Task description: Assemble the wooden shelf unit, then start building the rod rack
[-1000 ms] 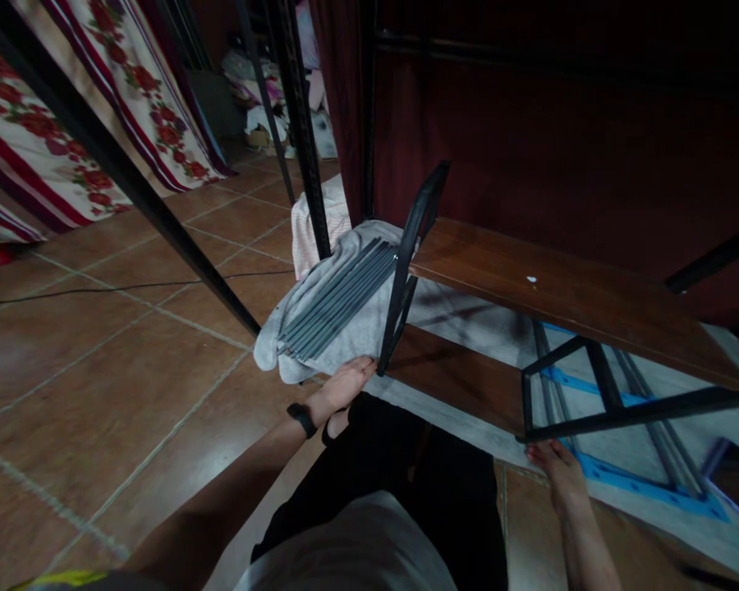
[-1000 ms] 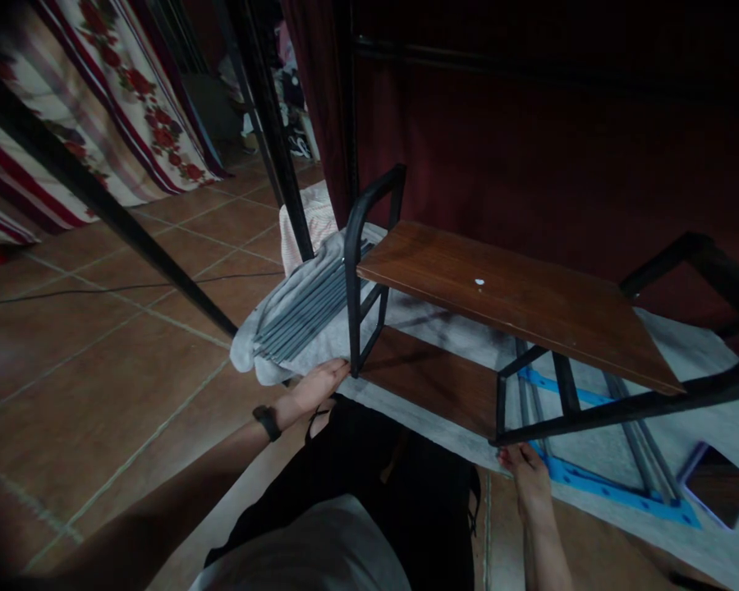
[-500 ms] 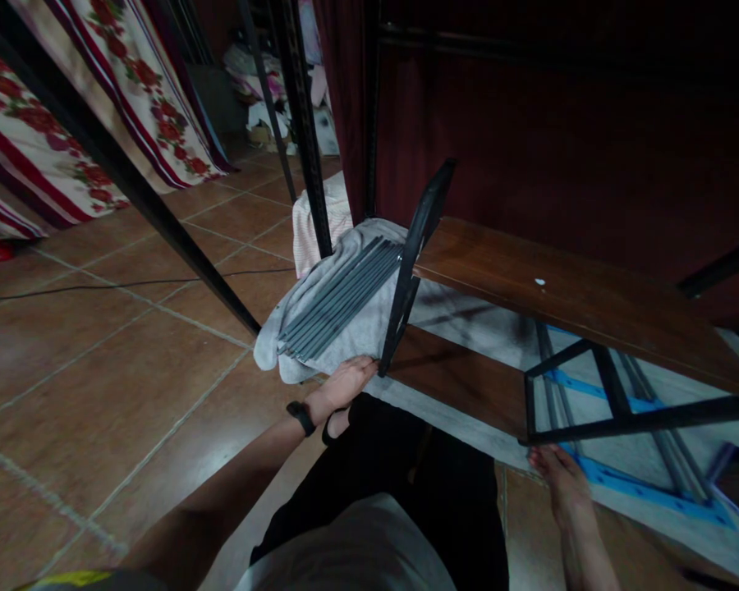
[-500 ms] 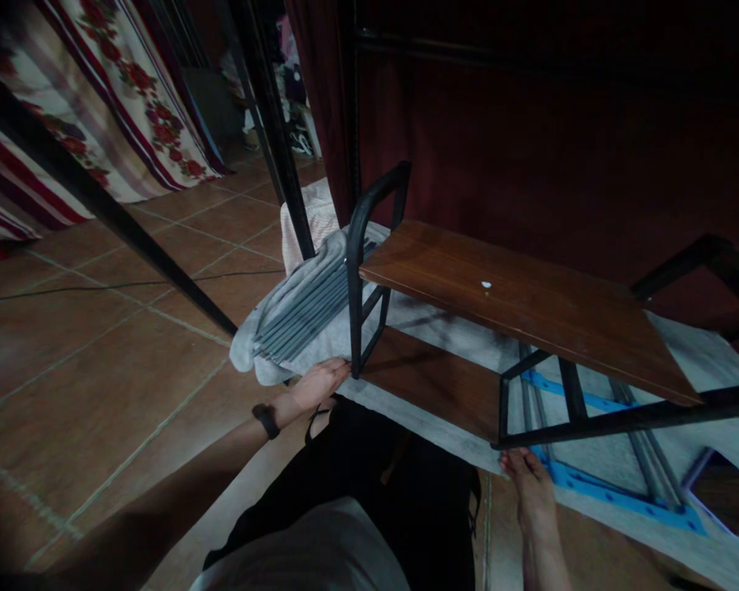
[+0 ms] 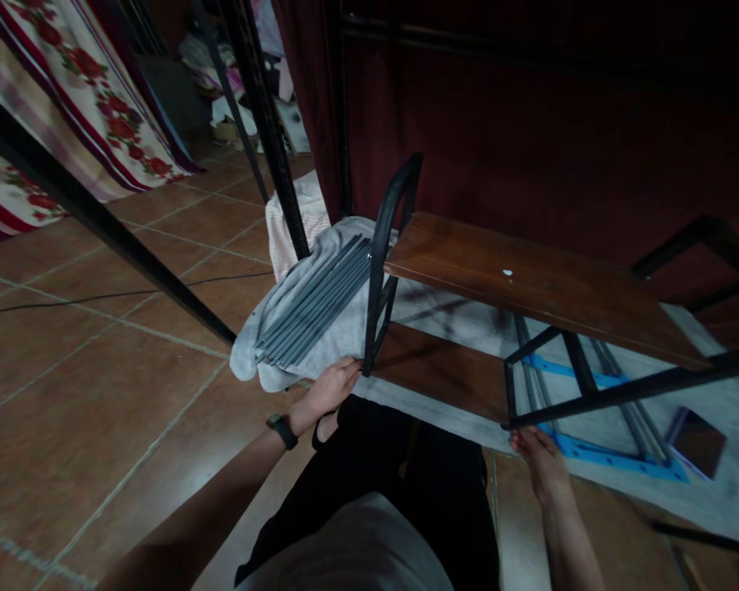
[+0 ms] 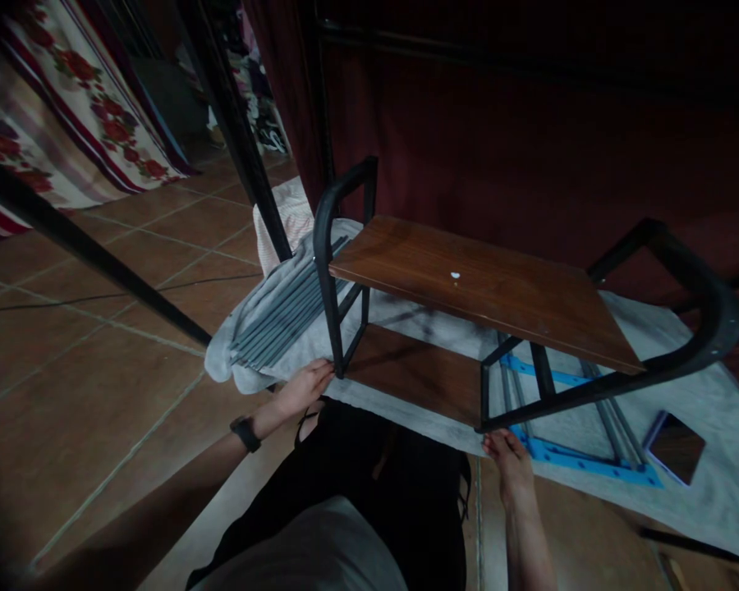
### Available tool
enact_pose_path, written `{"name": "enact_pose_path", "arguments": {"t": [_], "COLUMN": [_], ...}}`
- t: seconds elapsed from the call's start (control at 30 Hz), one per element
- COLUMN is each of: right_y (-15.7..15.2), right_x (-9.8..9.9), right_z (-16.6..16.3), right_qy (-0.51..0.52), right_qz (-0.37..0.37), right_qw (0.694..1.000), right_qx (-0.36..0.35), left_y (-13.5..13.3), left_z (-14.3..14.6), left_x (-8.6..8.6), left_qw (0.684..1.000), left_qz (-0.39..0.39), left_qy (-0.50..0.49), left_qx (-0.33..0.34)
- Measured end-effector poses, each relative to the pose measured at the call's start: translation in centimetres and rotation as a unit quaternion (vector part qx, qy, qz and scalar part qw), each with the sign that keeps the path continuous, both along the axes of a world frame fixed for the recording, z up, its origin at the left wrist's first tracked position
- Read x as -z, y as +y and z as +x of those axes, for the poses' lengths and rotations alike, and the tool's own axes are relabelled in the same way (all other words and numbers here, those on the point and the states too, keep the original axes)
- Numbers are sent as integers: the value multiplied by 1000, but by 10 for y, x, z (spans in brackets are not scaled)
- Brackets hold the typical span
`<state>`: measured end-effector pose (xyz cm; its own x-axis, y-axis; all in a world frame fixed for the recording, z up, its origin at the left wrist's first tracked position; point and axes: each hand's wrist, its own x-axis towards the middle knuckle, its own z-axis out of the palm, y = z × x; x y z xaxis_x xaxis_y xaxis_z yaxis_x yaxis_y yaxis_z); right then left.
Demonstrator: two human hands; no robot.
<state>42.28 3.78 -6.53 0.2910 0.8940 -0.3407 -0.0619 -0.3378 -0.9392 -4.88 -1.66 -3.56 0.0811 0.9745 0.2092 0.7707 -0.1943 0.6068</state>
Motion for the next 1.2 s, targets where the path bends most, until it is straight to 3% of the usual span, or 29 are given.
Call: {"name": "enact_pose_path", "arguments": {"t": [0.17,0.4,0.63,0.87,1.2], "right_y": [0,11,12,-1,13], "right_x": [1,-1,-10,-8,-5], "right_z": [0,2,-5,-5,-2], "right_qy": [-5,-14,-16,-3,-8], "right_qz": [4,-6,-8,22,-2], "right_qw": [1000,1000,1000,999,999], "right_qx": [5,-19,-23,-35,-31], "left_y": [5,13,16,19,17], "left_z": [6,12,12,10,10], "left_x": [1,10,3,1,3], "left_qw": [984,908,891,872,885], "left_qz": [-28,-119,-136,-159,-148], "left_qy": [-166,-370,-397,-427,-407], "left_qx": [-52,-154,-173,-179,-173]}}
